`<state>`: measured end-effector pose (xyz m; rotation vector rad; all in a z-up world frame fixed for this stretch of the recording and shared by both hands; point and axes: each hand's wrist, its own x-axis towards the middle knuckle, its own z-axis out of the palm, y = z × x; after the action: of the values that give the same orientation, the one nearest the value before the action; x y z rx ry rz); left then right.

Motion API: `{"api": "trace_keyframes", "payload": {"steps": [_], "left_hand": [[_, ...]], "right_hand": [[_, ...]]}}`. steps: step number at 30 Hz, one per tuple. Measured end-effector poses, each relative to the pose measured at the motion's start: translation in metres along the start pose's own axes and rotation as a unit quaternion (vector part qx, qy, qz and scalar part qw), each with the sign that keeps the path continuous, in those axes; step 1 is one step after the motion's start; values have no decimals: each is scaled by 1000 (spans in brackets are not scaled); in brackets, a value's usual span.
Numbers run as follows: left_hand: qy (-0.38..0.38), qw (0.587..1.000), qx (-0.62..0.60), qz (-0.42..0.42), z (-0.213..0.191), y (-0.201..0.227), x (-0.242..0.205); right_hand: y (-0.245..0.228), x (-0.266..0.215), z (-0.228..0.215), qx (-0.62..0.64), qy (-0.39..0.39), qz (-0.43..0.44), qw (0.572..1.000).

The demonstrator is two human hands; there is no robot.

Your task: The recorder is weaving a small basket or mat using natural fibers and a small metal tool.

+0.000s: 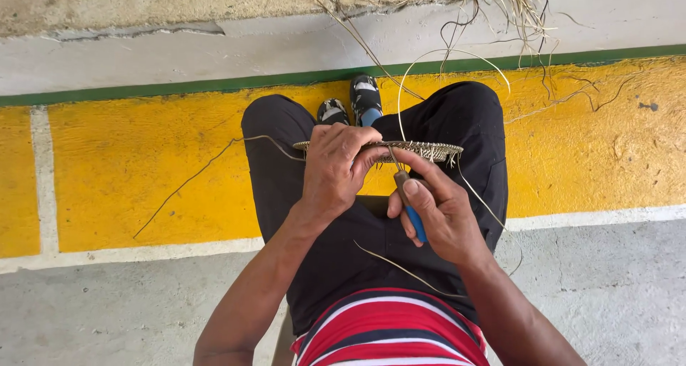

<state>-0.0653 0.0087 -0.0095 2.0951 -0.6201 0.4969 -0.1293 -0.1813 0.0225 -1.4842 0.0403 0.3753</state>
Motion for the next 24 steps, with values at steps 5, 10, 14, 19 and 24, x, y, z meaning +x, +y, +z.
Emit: {"api": "trace_keyframes", "payload": {"steps": [5,10,14,19,24], "left_hand": [[6,1000,-2,5,-1,1,-4],[18,1000,-11,6,-1,7,-6],[0,1000,-16,14,-4,-3,3],[-1,999,-33,-16,-1,-3,-1],[-16,1000,-8,-10,-2,-1,-4]], "right_hand": [[4,0,2,-1,9,-4,1000],[3,2,1,32,16,29,999],[1,9,1,151,-6,28,988],[0,0,2,-34,0,-18,999],[1,3,3,-44,1,-15,999]]}}
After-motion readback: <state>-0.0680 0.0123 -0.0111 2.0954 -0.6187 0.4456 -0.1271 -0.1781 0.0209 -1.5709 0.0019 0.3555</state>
